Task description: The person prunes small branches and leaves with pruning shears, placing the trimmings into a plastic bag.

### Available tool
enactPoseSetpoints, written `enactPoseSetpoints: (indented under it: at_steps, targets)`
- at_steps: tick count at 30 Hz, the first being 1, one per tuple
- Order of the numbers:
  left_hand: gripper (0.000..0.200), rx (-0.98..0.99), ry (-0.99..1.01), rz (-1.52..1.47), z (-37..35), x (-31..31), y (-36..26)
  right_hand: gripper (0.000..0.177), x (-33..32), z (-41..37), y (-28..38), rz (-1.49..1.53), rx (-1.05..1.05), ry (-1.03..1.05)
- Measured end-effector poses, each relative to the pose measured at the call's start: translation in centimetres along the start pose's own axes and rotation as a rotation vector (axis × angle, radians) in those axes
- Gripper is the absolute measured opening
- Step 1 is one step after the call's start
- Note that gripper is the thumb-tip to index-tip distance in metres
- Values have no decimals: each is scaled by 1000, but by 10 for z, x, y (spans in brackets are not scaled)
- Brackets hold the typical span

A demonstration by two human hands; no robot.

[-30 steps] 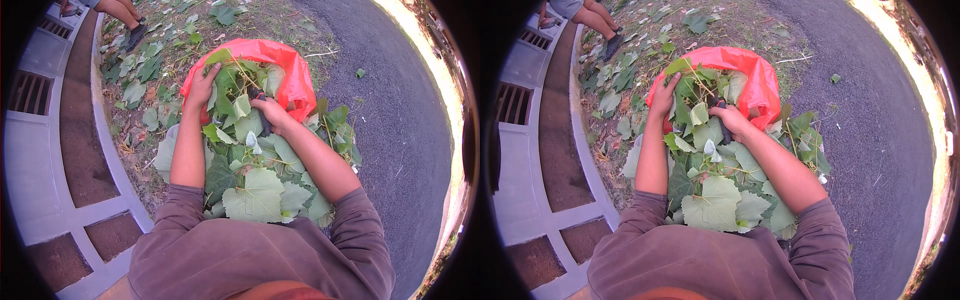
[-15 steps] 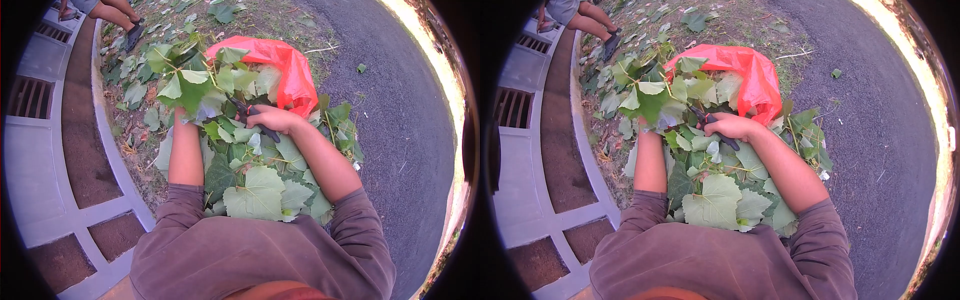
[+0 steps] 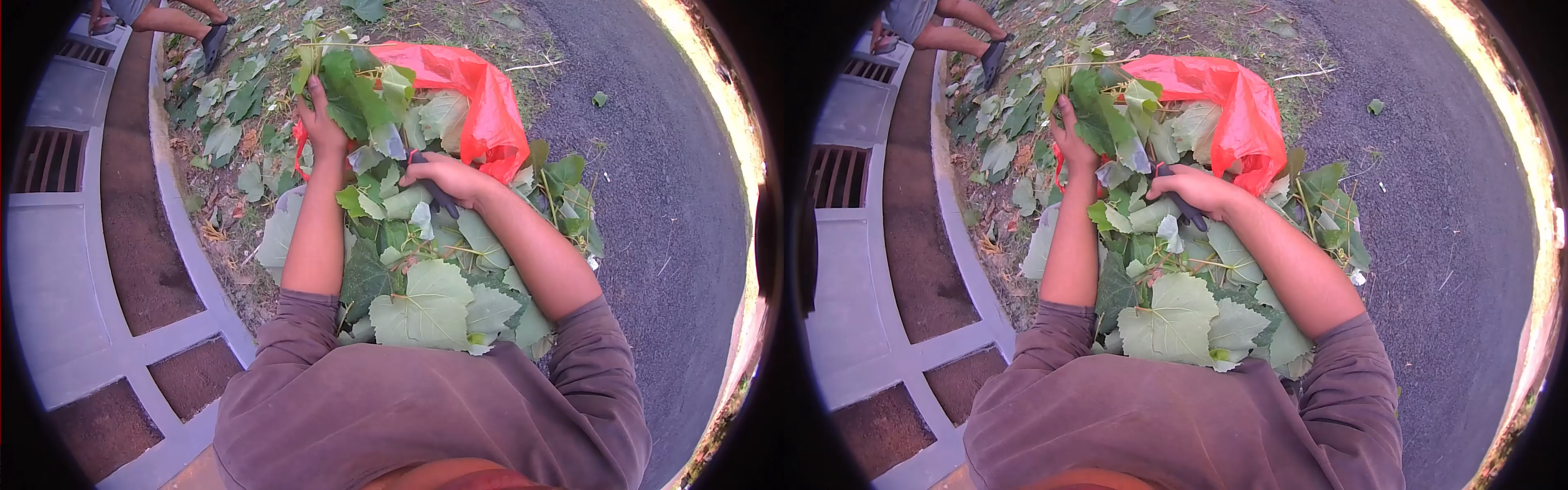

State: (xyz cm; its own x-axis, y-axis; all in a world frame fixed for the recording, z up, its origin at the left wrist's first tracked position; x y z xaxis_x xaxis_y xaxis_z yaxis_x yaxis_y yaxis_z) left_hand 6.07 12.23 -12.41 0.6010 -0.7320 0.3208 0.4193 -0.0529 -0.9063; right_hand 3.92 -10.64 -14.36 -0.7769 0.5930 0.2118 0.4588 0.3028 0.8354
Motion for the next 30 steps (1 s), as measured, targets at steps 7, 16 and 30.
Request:
enactPoseSetpoints:
  at_steps: [7, 16, 30]
  targets:
    - [63, 212, 372, 350, 4, -10, 11, 42, -14, -1, 7, 484, -238, -63]
    - [69, 234, -12, 459, 12, -20, 9, 41, -18, 5, -2, 321, -160, -115]
    - [81, 162, -83, 514, 11, -16, 3, 61, 4, -40, 20, -327, -807, -522]
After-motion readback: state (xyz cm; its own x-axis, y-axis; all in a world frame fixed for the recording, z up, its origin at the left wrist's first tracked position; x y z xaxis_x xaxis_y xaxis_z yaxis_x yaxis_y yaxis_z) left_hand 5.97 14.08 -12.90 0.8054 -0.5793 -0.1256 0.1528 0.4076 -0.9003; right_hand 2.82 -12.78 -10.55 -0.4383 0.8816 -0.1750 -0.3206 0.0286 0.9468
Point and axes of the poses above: each hand's wrist, its own z-axis towards the middle knuckle, its own x-axis out of the palm, y = z × x, the point moved 1 cm from there along z, towards the middle knuckle, and after that the axes turned 10 degrees about -z, right-handed, at the moved point
